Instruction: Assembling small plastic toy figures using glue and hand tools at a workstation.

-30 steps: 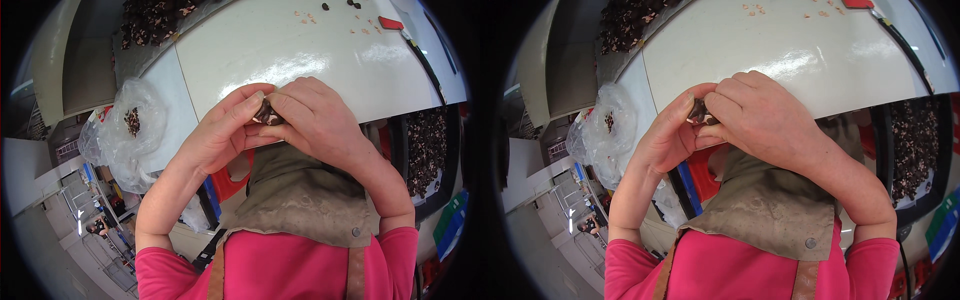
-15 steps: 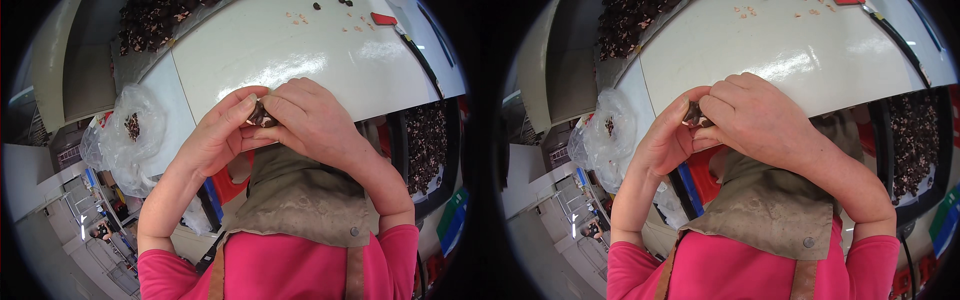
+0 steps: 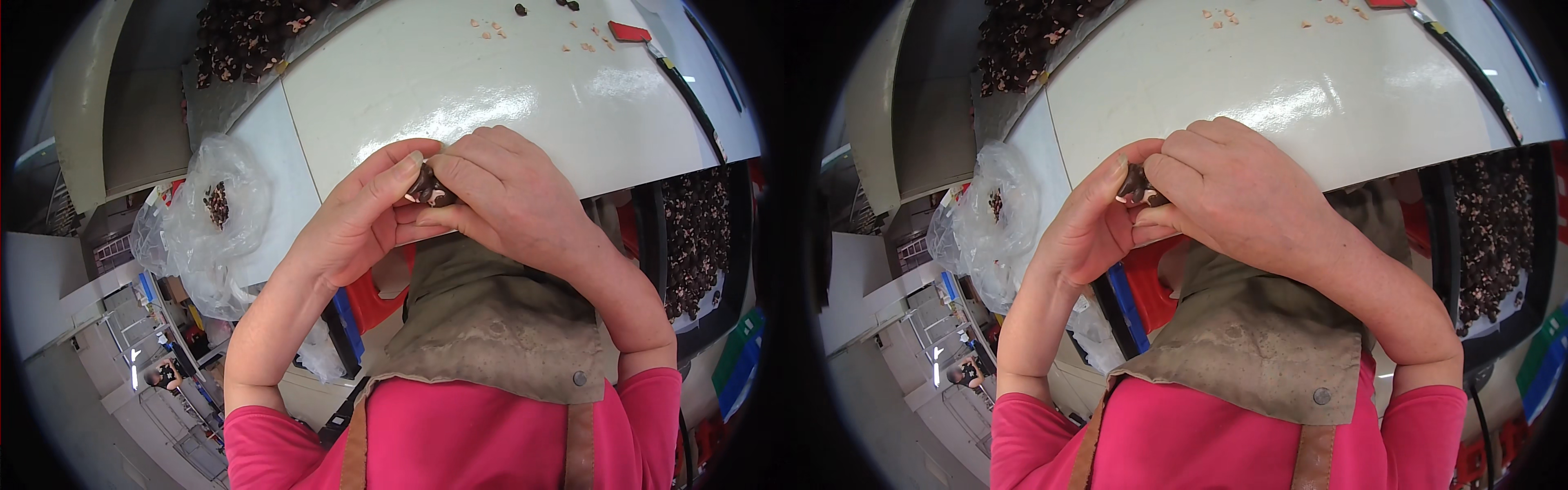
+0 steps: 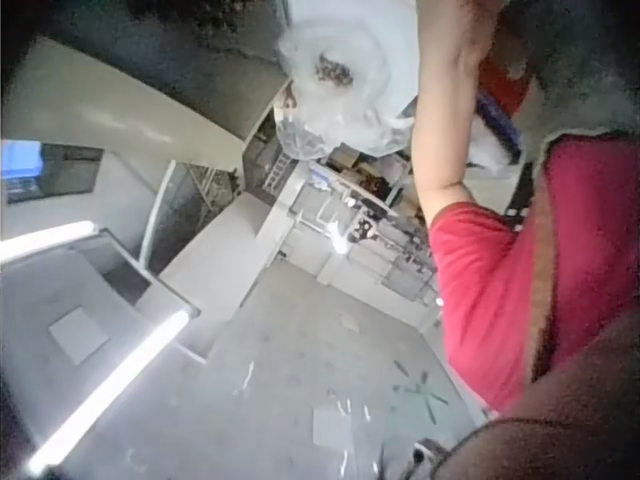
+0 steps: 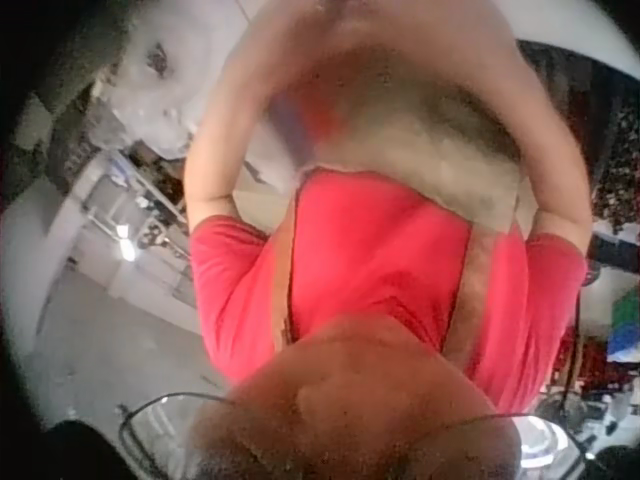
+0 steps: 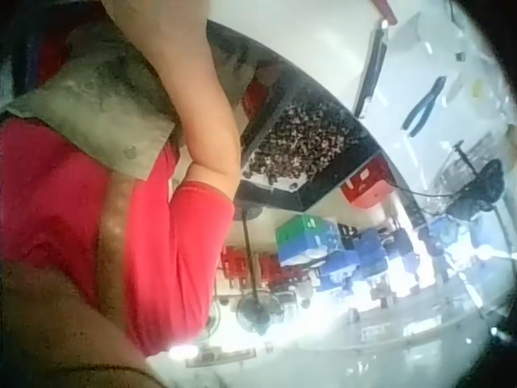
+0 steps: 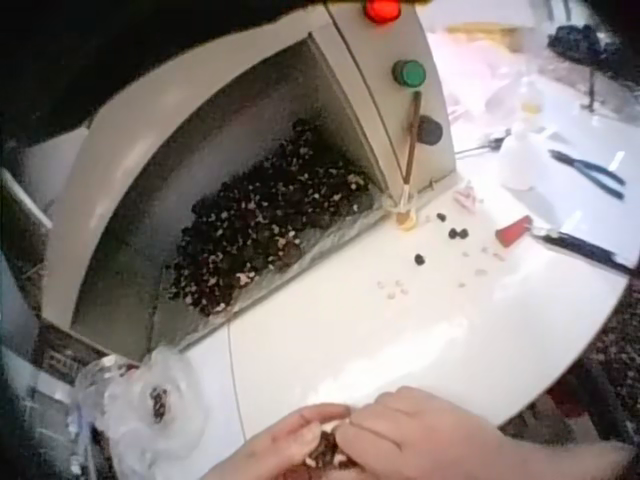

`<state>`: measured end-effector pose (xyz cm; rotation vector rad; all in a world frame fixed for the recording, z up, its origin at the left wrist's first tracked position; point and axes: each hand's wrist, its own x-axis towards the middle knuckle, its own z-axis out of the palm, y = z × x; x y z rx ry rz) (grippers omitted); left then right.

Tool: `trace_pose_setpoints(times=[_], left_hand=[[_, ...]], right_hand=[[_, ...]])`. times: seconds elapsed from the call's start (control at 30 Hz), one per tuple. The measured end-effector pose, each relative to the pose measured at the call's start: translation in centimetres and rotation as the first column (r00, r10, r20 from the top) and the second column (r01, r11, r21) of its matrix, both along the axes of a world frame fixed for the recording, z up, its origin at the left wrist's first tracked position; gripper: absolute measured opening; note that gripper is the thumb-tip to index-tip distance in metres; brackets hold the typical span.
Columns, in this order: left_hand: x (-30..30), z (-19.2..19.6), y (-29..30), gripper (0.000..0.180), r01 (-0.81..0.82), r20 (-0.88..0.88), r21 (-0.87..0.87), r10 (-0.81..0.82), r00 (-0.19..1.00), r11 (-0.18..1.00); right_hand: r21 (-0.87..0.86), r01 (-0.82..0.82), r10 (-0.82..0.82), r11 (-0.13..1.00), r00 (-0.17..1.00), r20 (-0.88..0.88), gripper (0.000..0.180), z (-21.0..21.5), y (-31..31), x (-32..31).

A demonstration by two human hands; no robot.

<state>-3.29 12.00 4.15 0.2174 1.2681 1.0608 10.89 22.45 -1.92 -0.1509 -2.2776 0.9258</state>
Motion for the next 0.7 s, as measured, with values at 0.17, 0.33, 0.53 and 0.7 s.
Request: trace_pose_setpoints(times=[0.17,0.33,0.53,0.7], left_hand=[[-0.05,-0.01,-0.03,0.044,0.0,0.002,-0.002,0.0,1.0,1.0],[-0.09,-0.07,-0.02,0.044,0.001,0.0,-0.003,-0.001,1.0,1.0],[-0.16,-0.26,-0.13,0.044,0.006,-0.002,0.002,-0.006,1.0,1.0],[-0.12,-0.23,-0.12,0.044,0.003,-0.012,0.005,-0.003,1.0,1.0]], right_hand=[[-0.007,0.001,-0.001,1.0,1.0,-0.026,0.03,0.01,-0.05,-0.15],[-0.009,0.004,-0.005,1.0,0.999,-0.032,0.03,-0.17,-0.1,-0.31],[0.04,0.03,-0.028,0.999,0.998,-0.054,0.023,-0.26,-0.16,-0.49],[0.036,0.027,-0.025,0.999,0.998,-0.053,0.023,-0.26,-0.15,-0.51]])
